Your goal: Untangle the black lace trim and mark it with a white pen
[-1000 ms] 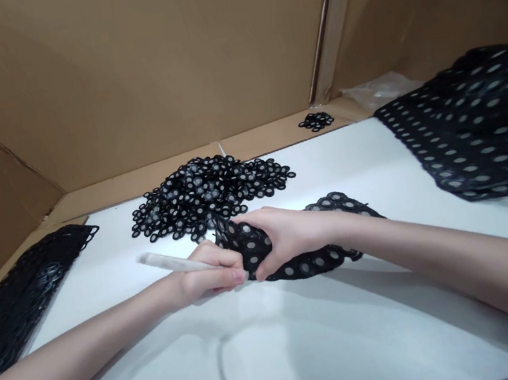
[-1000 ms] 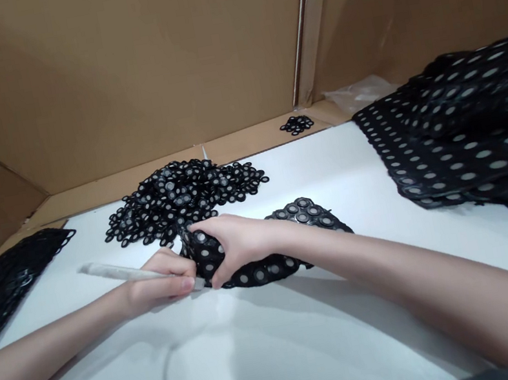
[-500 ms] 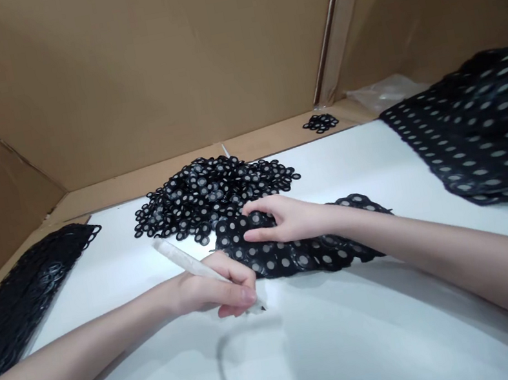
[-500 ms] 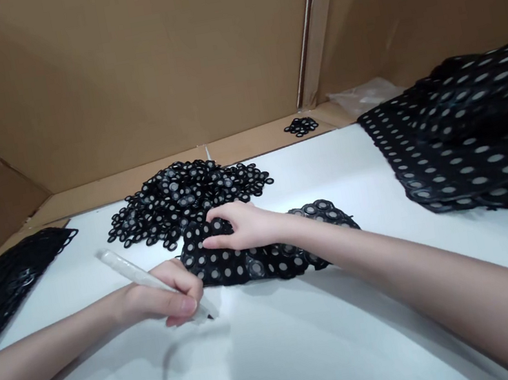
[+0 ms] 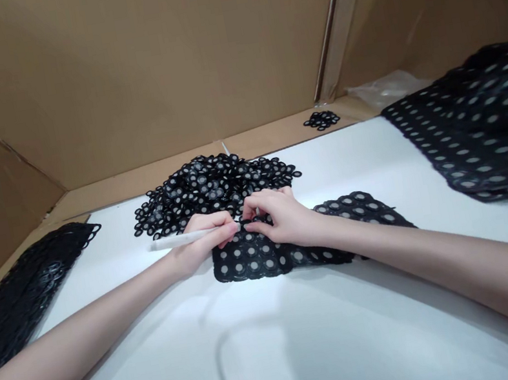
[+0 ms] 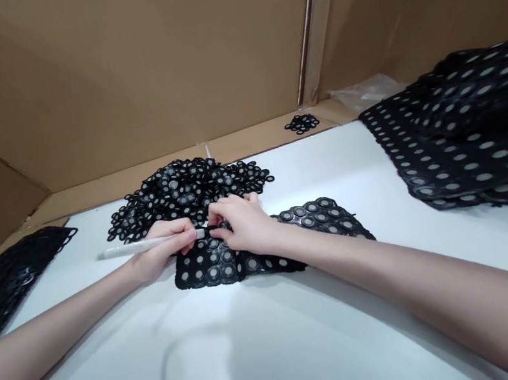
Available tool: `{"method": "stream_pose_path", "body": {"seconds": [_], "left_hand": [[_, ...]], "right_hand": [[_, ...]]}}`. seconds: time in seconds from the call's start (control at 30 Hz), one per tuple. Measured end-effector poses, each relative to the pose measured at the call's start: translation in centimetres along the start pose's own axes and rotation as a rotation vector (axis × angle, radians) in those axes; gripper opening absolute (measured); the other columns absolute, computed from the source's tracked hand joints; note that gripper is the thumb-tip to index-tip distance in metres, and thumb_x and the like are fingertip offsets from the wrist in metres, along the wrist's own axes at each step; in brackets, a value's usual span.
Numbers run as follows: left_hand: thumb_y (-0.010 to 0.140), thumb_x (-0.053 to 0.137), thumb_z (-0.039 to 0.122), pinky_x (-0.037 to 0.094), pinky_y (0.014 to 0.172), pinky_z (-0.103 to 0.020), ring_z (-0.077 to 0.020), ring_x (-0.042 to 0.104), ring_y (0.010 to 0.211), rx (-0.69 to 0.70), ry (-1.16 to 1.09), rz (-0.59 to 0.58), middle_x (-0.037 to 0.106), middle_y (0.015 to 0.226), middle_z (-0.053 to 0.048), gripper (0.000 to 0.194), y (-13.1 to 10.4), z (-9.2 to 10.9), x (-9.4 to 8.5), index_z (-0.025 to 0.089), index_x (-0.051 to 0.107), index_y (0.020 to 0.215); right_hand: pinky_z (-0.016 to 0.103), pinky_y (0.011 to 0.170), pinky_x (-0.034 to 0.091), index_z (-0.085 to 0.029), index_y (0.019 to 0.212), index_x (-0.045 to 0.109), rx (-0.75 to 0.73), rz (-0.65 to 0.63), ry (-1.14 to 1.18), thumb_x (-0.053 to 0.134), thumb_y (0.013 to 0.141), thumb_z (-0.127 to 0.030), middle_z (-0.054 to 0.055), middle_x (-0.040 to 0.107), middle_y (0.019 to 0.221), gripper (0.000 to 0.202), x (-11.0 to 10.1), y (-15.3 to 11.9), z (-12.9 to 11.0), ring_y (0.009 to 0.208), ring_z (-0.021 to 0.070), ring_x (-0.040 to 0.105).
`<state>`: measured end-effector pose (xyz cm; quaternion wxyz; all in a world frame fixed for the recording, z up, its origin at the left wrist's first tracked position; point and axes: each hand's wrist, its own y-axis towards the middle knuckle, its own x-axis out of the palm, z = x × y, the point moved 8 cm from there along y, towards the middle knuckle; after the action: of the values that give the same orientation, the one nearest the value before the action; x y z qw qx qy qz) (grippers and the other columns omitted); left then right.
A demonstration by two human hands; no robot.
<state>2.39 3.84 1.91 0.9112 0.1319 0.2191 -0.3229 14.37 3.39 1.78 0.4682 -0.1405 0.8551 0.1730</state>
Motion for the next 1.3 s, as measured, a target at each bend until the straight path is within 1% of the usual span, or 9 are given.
{"method": "stream_pose_path", "body": {"seconds": [0.17,0.3,0.57,0.9,0.97,1.03,1.1,1.2,1.3], "left_hand": [[0.093,0.046,0.037,0.031,0.058,-0.023,-0.0092,0.044,0.059,0.059,0.137,-0.009,0.049,0.060,0.003,0.037,-0.2,0.3,0.2,0.014,0.050,0.064],[0.094,0.044,0.036,0.029,0.058,-0.024,-0.0088,0.041,0.058,0.102,0.209,-0.037,0.045,0.059,0.004,0.038,-0.1,0.7,0.4,0.014,0.047,0.063],[0.093,0.044,0.033,0.028,0.056,-0.025,-0.0089,0.038,0.056,0.079,0.215,-0.134,0.042,0.057,0.004,0.036,0.2,0.8,0.9,0.015,0.046,0.062],[0.093,0.043,0.037,0.027,0.055,-0.025,-0.0092,0.037,0.056,0.071,0.221,-0.182,0.040,0.057,0.004,0.040,0.3,0.8,1.3,0.015,0.045,0.060],[0.093,0.043,0.037,0.028,0.056,-0.024,-0.0091,0.038,0.056,0.080,0.219,-0.170,0.041,0.057,0.004,0.039,0.3,0.8,1.2,0.015,0.046,0.060],[0.092,0.044,0.037,0.028,0.055,-0.024,-0.0091,0.039,0.057,0.075,0.195,-0.136,0.043,0.057,0.004,0.039,0.1,0.6,0.9,0.014,0.049,0.062],[0.091,0.046,0.037,0.028,0.054,-0.024,-0.0090,0.039,0.055,0.066,0.132,-0.064,0.044,0.055,0.004,0.038,-0.3,0.6,0.3,0.014,0.050,0.061],[0.089,0.048,0.036,0.026,0.052,-0.023,-0.0083,0.037,0.052,0.068,0.058,-0.003,0.042,0.052,0.004,0.037,-1.1,0.8,-0.1,0.014,0.049,0.059],[0.090,0.048,0.034,0.027,0.052,-0.023,-0.0079,0.038,0.053,0.077,0.098,-0.052,0.044,0.054,0.004,0.037,-1.6,1.2,0.5,0.013,0.051,0.060]], "right_hand": [[0.033,0.078,0.023,-0.018,0.078,0.055,0.013,0.013,0.033,0.064,0.082,-0.018,0.000,0.064,0.088,0.009,0.0,0.1,0.2,0.087,0.0181,0.054],[0.033,0.077,0.022,-0.018,0.076,0.054,0.003,0.013,0.027,0.064,0.081,-0.015,0.000,0.062,0.086,0.011,0.0,0.1,0.0,0.088,0.0182,0.054],[0.032,0.076,0.021,-0.017,0.075,0.055,-0.019,0.018,0.036,0.062,0.081,-0.012,-0.001,0.061,0.084,0.011,0.0,0.0,-0.3,0.089,0.0179,0.054],[0.034,0.079,0.024,-0.018,0.078,0.055,-0.039,0.021,0.023,0.058,0.082,-0.015,0.001,0.065,0.088,0.006,0.0,0.0,-0.3,0.092,0.0206,0.056],[0.036,0.081,0.025,-0.019,0.081,0.056,-0.041,0.015,0.035,0.060,0.082,-0.020,0.002,0.067,0.090,0.004,-0.1,-0.2,-0.4,0.093,0.0211,0.058],[0.038,0.085,0.027,-0.020,0.086,0.058,-0.040,-0.008,0.056,0.066,0.079,-0.028,0.002,0.068,0.092,0.014,-0.2,-0.3,-0.5,0.094,0.0223,0.059],[0.041,0.088,0.028,-0.020,0.091,0.059,-0.021,-0.044,0.053,0.072,0.074,-0.035,0.004,0.069,0.096,0.026,-0.1,-0.4,-0.6,0.096,0.0244,0.059],[0.043,0.089,0.029,-0.018,0.092,0.061,0.013,-0.092,0.018,0.072,0.074,-0.034,0.007,0.069,0.098,0.027,0.1,-0.4,-0.6,0.098,0.0264,0.059],[0.042,0.088,0.030,-0.017,0.092,0.060,0.027,-0.128,0.022,0.070,0.075,-0.029,0.007,0.068,0.098,0.023,0.5,-0.4,-0.6,0.098,0.0261,0.058]]}}
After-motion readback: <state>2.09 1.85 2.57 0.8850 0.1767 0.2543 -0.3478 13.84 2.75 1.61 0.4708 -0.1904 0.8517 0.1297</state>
